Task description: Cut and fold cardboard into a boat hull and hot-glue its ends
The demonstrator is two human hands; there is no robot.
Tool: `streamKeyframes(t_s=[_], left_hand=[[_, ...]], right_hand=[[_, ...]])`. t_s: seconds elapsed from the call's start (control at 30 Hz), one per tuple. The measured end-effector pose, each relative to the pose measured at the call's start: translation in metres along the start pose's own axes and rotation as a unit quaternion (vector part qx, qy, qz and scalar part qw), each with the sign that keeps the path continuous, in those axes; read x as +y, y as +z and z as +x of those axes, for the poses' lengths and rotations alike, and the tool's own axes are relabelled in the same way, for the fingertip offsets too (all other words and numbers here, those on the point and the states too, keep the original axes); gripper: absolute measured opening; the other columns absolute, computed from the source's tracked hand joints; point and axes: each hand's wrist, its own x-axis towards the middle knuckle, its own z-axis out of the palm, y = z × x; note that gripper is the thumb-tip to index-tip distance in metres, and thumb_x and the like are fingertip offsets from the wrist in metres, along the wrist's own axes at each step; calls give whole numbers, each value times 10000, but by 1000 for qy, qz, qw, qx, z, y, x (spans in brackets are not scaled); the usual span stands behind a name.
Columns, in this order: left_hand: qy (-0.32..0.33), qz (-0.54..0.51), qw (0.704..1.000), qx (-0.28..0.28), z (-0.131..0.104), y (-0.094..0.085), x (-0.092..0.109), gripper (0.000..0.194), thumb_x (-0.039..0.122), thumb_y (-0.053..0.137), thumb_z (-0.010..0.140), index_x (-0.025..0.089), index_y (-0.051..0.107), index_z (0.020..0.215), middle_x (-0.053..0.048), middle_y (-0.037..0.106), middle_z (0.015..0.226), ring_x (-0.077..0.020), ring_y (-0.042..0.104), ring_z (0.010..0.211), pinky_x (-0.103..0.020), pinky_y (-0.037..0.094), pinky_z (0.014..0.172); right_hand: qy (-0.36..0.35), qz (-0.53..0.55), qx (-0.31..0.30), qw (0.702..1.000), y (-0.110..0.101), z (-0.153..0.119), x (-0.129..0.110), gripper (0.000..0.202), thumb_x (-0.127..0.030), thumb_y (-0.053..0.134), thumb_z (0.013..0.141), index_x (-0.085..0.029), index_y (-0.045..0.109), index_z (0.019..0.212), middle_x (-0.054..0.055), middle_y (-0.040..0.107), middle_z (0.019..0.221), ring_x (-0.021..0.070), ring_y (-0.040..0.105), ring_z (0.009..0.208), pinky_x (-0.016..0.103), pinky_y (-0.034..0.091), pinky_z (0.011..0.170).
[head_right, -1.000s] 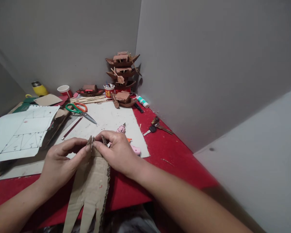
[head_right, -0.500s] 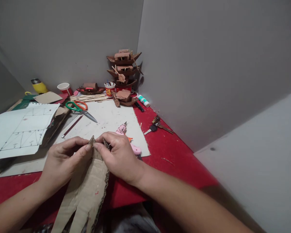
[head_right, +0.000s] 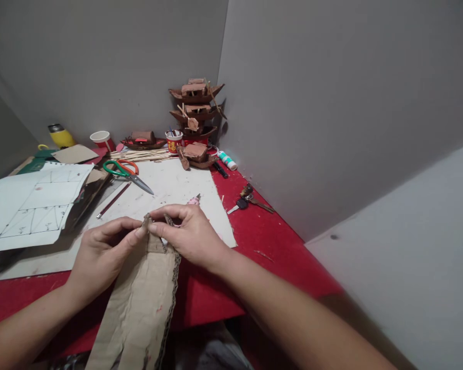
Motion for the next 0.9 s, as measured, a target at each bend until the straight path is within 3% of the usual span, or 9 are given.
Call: streamKeyframes(t_s=[0.3, 0.5, 0.7, 0.9], left_hand=[[-44, -10, 999, -9, 4, -2, 4, 156, 316, 656, 797, 178, 663, 868, 5, 670, 769, -120, 587, 677, -200, 473, 620], [-52, 33, 995, -82, 5, -1, 6, 124, 258, 634, 787, 158, 705, 802, -13, 688, 732, -150, 603, 688, -236, 471, 640], [-14, 46, 999, 1, 2, 0, 2, 128, 248, 655, 782, 173, 727, 856, -17, 739, 798, -148, 639, 688, -232, 498, 648], [30, 94, 994, 42, -1, 2, 0, 94, 208, 636, 792, 169, 721, 789, -2, 723, 720, -123, 626, 619, -201, 489, 594]], right_hand=[[-62, -50, 14, 997, 2, -2, -3, 51, -160, 609, 774, -156, 658, 760, -19, 644, 699, 117, 563, 668, 230, 420, 614], [-101, -77, 51, 991, 4, -3, 0, 72, -128, 598, 773, -168, 658, 772, -5, 665, 750, 129, 580, 697, 241, 433, 635], [-111, -75, 62, 989, 4, -2, 2, 62, -142, 605, 777, -151, 665, 783, 7, 668, 762, 133, 590, 715, 250, 444, 658], [-53, -28, 50, 997, 4, -1, 1, 102, -186, 635, 765, -154, 681, 850, 5, 678, 759, 132, 606, 703, 239, 466, 629]])
